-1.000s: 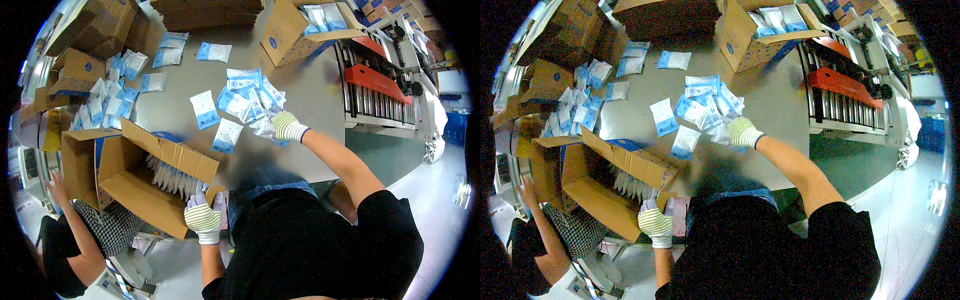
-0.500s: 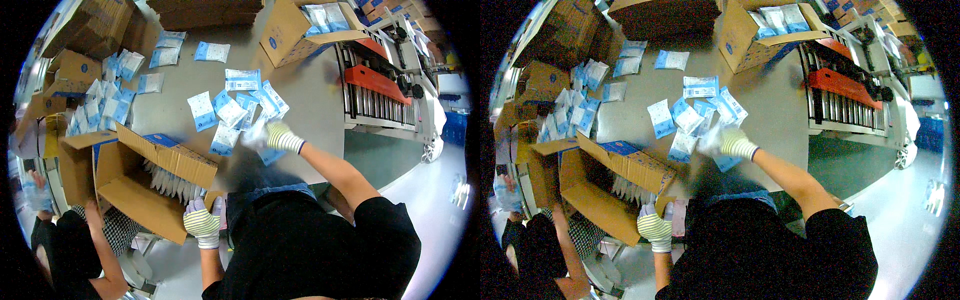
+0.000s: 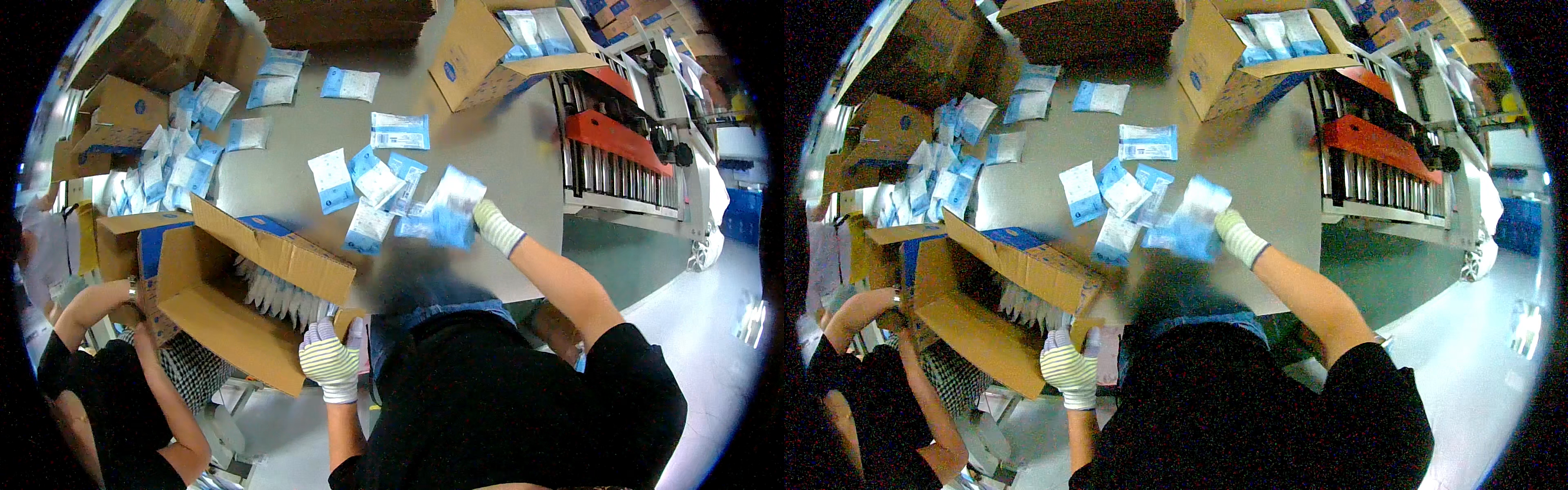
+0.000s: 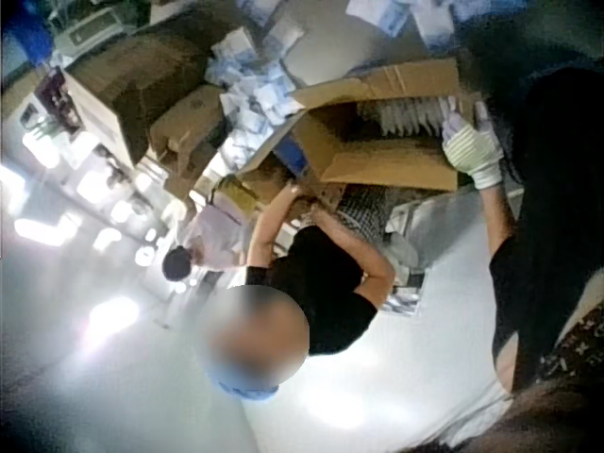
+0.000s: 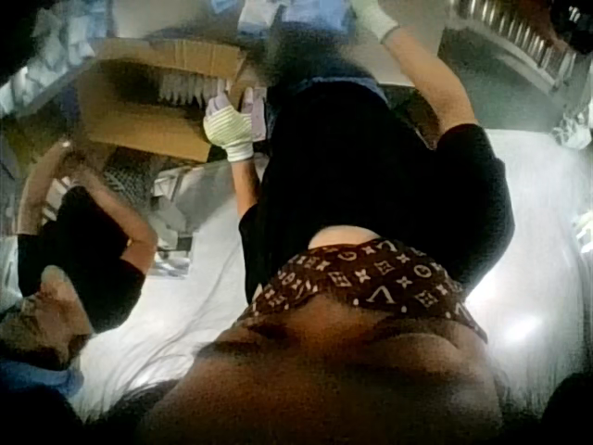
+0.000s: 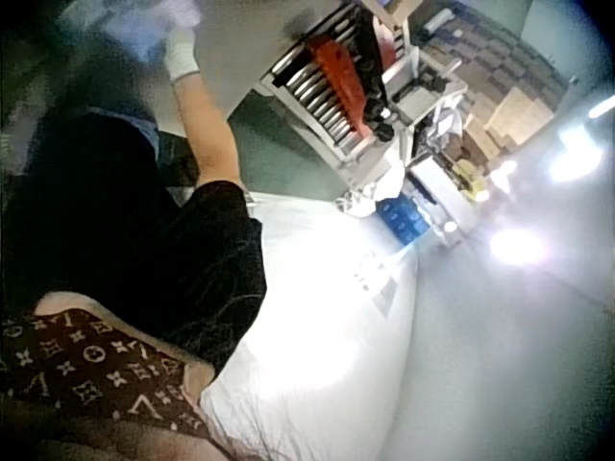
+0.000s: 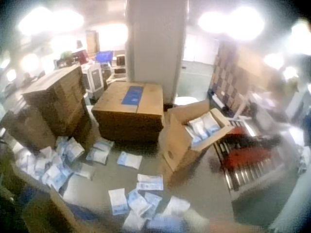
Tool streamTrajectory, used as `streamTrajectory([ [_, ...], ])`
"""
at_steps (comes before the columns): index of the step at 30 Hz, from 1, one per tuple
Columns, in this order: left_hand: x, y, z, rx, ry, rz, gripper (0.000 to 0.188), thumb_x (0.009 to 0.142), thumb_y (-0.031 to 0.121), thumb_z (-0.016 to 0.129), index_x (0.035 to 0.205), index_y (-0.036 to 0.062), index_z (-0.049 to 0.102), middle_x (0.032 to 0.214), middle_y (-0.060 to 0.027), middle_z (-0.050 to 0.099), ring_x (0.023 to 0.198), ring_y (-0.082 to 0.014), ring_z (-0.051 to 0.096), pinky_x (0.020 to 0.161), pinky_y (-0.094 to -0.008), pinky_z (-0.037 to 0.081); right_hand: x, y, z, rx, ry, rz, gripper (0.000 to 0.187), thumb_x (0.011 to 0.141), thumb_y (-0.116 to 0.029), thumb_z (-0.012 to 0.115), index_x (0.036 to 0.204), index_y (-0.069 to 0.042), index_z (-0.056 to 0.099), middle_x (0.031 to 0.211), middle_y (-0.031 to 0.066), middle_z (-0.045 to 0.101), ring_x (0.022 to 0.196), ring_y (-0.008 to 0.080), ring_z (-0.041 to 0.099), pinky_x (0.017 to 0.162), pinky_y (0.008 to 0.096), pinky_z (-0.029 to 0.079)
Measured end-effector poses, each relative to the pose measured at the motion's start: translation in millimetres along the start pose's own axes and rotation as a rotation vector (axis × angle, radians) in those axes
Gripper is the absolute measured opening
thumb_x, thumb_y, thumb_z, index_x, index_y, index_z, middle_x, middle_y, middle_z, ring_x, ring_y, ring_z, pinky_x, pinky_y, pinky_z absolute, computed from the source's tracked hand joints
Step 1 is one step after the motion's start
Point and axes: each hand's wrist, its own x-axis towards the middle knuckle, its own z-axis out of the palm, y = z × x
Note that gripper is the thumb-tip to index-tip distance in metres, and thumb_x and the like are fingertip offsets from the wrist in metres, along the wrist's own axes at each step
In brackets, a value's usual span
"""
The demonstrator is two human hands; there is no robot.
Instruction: The person picks up several small blue and white packets from a table by hand and stacks them neatly into cardboard boxes, then places the filled boxes onto a conveyor belt.
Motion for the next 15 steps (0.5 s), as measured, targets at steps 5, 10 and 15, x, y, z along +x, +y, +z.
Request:
streamTrajectory([
  [5, -10, -9, -3, 0.066, -0.044, -0.046, 0.046, 0.073, 0.045, 0.069, 0.085, 0.0016, 0.058, 0.074, -0.0144, 0.059, 0.069, -0.0321, 0.058, 0.06, -0.0419, 0.045, -124, -107, 45, -1.629, -0.29, -0.255, 0.073, 0.067, -0.058, 0.068, 0.12, -0.009, 0.058, 0.13, 0.0204, 0.05, 0.12, 0.0342, 0.048, 0.099, 0.0393, 0.04],
  [10, -4, -4, -1, 0.06, -0.032, -0.035, 0.05, 0.075, 0.047, 0.067, 0.091, 0.0001, 0.06, 0.079, -0.0161, 0.062, 0.073, -0.0326, 0.06, 0.064, -0.0417, 0.046, -106, -125, 52, -2.096, -0.731, -0.891, 0.064, 0.056, -0.038, 0.076, 0.11, -0.006, 0.064, 0.134, 0.0183, 0.045, 0.13, 0.0366, 0.033, 0.112, 0.0454, 0.019],
  [15, -4, -5, -1, 0.033, -0.048, -0.038, 0.052, 0.074, 0.049, 0.067, 0.091, 0.0004, 0.059, 0.079, -0.0156, 0.061, 0.072, -0.0322, 0.06, 0.064, -0.0418, 0.046, -87, -112, 62, -2.131, -0.958, -0.846, 0.04, 0.059, -0.032, 0.072, 0.093, -0.01, 0.069, 0.103, 0.0151, 0.065, 0.108, 0.0342, 0.057, 0.107, 0.0479, 0.027],
])
